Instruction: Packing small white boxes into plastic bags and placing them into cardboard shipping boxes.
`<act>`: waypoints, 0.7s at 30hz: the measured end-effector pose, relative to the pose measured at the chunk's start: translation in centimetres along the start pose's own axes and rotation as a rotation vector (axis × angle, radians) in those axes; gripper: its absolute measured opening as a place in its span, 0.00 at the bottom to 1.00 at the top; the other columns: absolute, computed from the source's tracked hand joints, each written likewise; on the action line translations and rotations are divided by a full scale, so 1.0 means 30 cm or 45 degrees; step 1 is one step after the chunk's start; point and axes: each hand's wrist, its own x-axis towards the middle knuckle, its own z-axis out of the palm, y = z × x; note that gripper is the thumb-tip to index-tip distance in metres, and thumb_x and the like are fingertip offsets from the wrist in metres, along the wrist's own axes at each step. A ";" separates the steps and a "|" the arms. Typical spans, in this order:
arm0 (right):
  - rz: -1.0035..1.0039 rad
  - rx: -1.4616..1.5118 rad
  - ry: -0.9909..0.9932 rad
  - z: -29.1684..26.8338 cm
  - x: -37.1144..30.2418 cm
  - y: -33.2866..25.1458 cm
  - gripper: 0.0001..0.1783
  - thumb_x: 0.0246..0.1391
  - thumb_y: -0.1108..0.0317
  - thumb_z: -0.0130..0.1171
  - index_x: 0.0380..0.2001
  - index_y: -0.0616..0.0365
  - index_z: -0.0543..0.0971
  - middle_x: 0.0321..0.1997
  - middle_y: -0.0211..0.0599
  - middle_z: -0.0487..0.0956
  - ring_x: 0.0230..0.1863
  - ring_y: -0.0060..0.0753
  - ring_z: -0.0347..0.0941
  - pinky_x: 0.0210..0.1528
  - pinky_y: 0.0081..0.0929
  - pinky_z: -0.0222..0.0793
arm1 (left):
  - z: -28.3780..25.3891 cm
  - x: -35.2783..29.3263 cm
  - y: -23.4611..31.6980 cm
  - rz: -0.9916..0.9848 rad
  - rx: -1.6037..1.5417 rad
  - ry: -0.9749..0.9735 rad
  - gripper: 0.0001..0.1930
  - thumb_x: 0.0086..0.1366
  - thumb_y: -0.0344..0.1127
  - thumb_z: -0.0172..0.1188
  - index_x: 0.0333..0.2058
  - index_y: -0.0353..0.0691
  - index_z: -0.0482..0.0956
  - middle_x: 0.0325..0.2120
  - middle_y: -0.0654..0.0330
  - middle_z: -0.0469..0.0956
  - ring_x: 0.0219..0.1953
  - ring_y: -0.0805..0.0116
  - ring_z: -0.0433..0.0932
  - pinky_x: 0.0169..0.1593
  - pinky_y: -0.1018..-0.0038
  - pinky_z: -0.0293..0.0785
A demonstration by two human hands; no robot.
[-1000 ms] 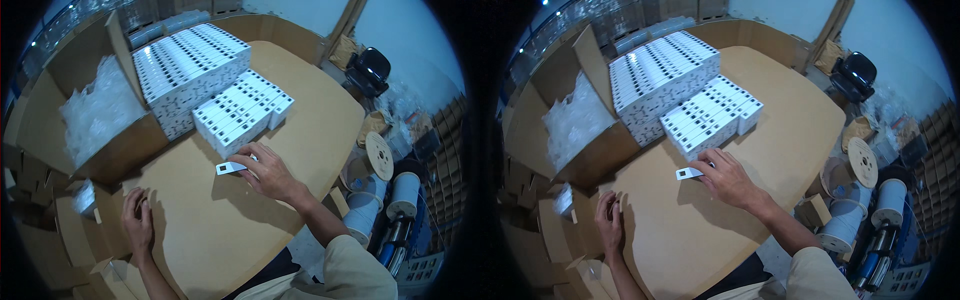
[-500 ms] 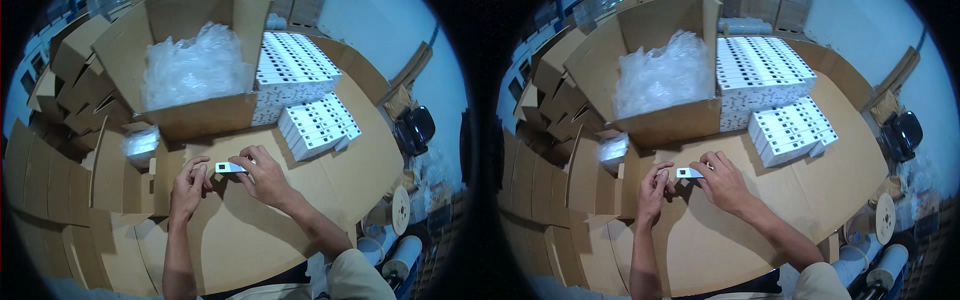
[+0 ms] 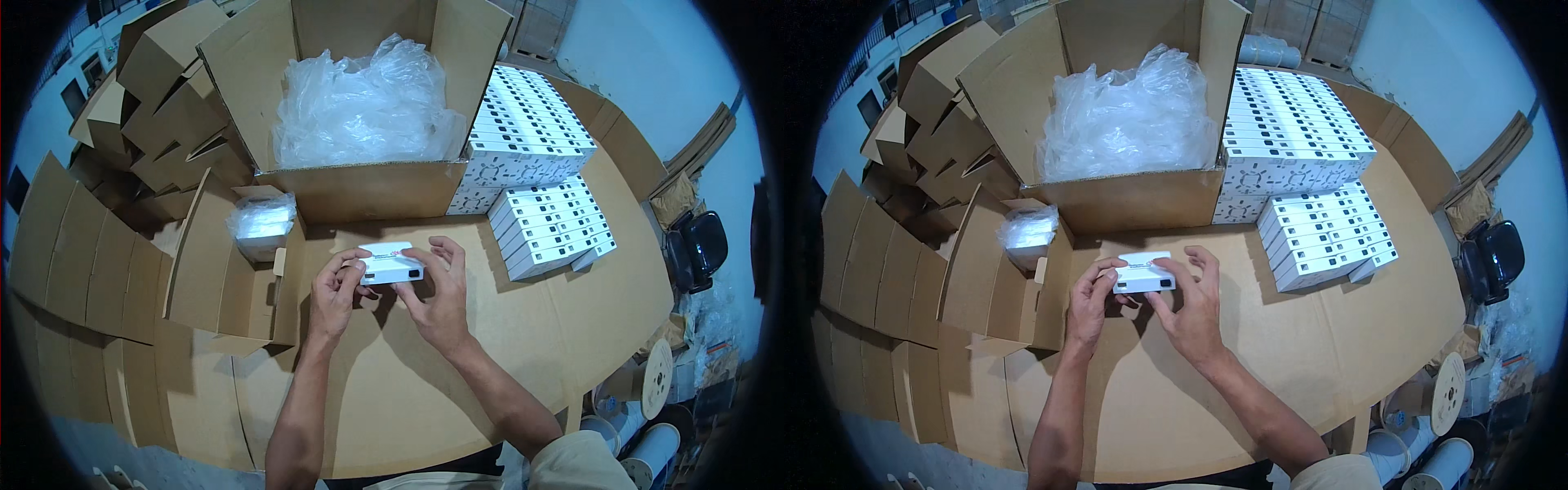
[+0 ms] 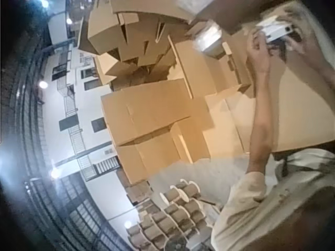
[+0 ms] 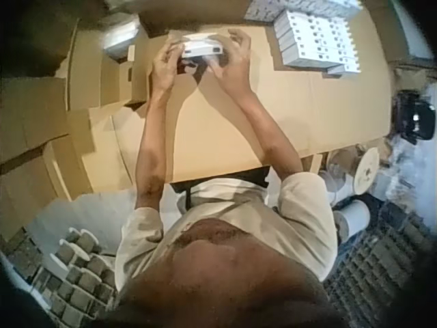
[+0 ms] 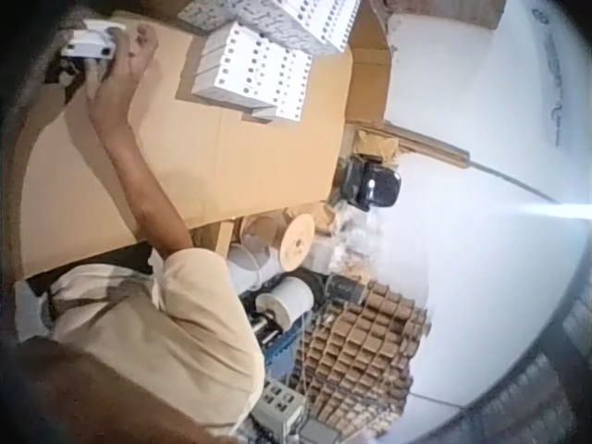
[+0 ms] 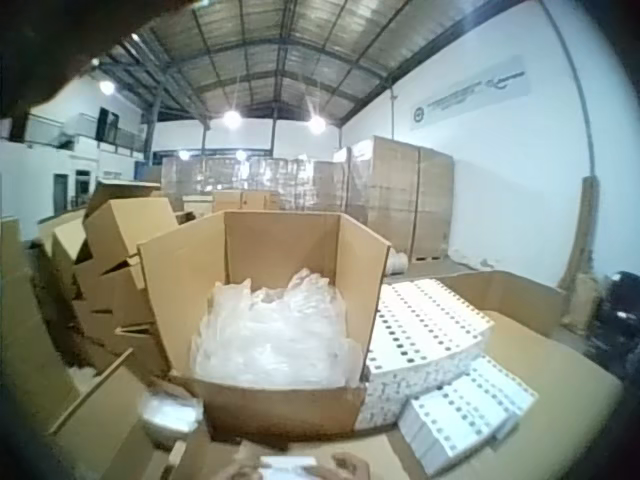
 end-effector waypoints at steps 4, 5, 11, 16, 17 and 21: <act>0.409 0.657 -0.214 0.014 0.000 0.037 0.31 0.55 0.82 0.67 0.60 0.59 0.70 0.58 0.42 0.71 0.57 0.33 0.74 0.56 0.25 0.75 | 0.005 -0.003 -0.008 0.166 0.024 -0.023 0.19 0.72 0.29 0.57 0.61 0.40 0.74 0.36 0.61 0.82 0.34 0.78 0.78 0.40 0.78 0.78; 0.506 0.915 -0.322 0.017 0.002 0.066 0.32 0.56 0.82 0.65 0.62 0.62 0.65 0.58 0.41 0.70 0.57 0.30 0.74 0.56 0.24 0.74 | 0.020 -0.004 -0.016 0.241 0.116 0.004 0.24 0.70 0.27 0.57 0.64 0.42 0.71 0.38 0.59 0.81 0.35 0.78 0.78 0.41 0.77 0.79; 0.423 0.812 -0.088 0.021 0.006 0.174 0.26 0.60 0.82 0.61 0.60 0.62 0.67 0.50 0.43 0.79 0.49 0.31 0.81 0.49 0.27 0.79 | 0.060 -0.013 0.014 0.338 0.491 0.065 0.33 0.67 0.23 0.58 0.70 0.43 0.64 0.44 0.50 0.83 0.44 0.67 0.83 0.49 0.67 0.80; 0.339 0.574 -0.211 -0.007 0.029 0.156 0.26 0.60 0.84 0.59 0.61 0.64 0.67 0.52 0.41 0.78 0.54 0.32 0.78 0.58 0.29 0.75 | 0.025 -0.012 -0.007 0.328 0.765 0.077 0.26 0.68 0.22 0.59 0.64 0.37 0.70 0.48 0.52 0.83 0.52 0.63 0.81 0.57 0.67 0.76; 0.335 0.553 -0.204 -0.006 0.029 0.154 0.25 0.59 0.84 0.60 0.59 0.65 0.70 0.51 0.46 0.80 0.54 0.37 0.80 0.56 0.32 0.78 | 0.026 -0.019 0.004 0.309 0.769 0.085 0.23 0.68 0.22 0.59 0.61 0.35 0.72 0.46 0.52 0.83 0.51 0.63 0.82 0.56 0.67 0.77; 0.365 0.450 -0.247 -0.017 0.025 0.170 0.21 0.59 0.82 0.61 0.56 0.67 0.74 0.51 0.50 0.83 0.53 0.41 0.83 0.56 0.35 0.80 | 0.032 -0.010 -0.009 0.319 0.836 0.094 0.20 0.68 0.23 0.60 0.57 0.34 0.73 0.44 0.51 0.84 0.48 0.64 0.84 0.53 0.67 0.78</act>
